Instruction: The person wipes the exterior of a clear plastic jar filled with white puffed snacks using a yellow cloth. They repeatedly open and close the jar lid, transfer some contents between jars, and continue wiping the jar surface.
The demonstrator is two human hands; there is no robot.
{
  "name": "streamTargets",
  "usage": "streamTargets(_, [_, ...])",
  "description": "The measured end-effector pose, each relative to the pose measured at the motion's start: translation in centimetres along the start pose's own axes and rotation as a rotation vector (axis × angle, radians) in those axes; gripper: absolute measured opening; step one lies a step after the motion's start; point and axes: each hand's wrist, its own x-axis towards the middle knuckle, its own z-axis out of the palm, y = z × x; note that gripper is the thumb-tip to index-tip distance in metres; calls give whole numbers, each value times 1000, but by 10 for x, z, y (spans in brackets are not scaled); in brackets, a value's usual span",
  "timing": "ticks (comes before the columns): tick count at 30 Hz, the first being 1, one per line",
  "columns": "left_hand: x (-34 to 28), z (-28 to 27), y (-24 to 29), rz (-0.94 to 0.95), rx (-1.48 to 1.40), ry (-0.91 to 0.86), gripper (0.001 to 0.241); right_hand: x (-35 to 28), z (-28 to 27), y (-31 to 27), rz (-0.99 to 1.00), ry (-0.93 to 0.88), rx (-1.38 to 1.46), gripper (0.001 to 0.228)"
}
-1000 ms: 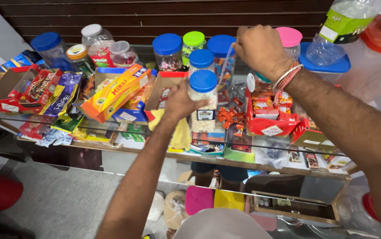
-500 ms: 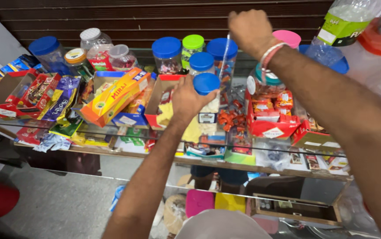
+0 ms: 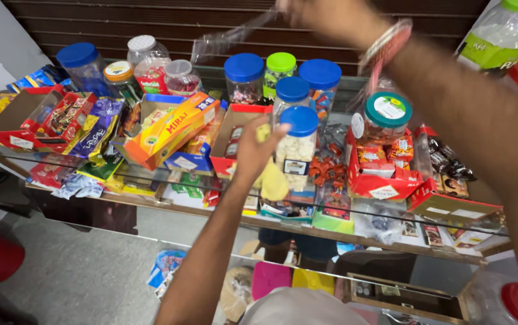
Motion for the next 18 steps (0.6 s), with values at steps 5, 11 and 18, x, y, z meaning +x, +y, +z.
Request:
streamTargets(5, [-32, -54, 4, 56, -350, 120, 42, -55, 27, -91, -29, -149, 476, 12])
streamTargets(11, [-46, -78, 24, 14, -337, 98, 38, -88, 56, -152, 369, -295, 982, 9])
streamTargets(18, [-70, -98, 23, -195, -306, 98, 38, -96, 82, -193, 311, -183, 909, 14])
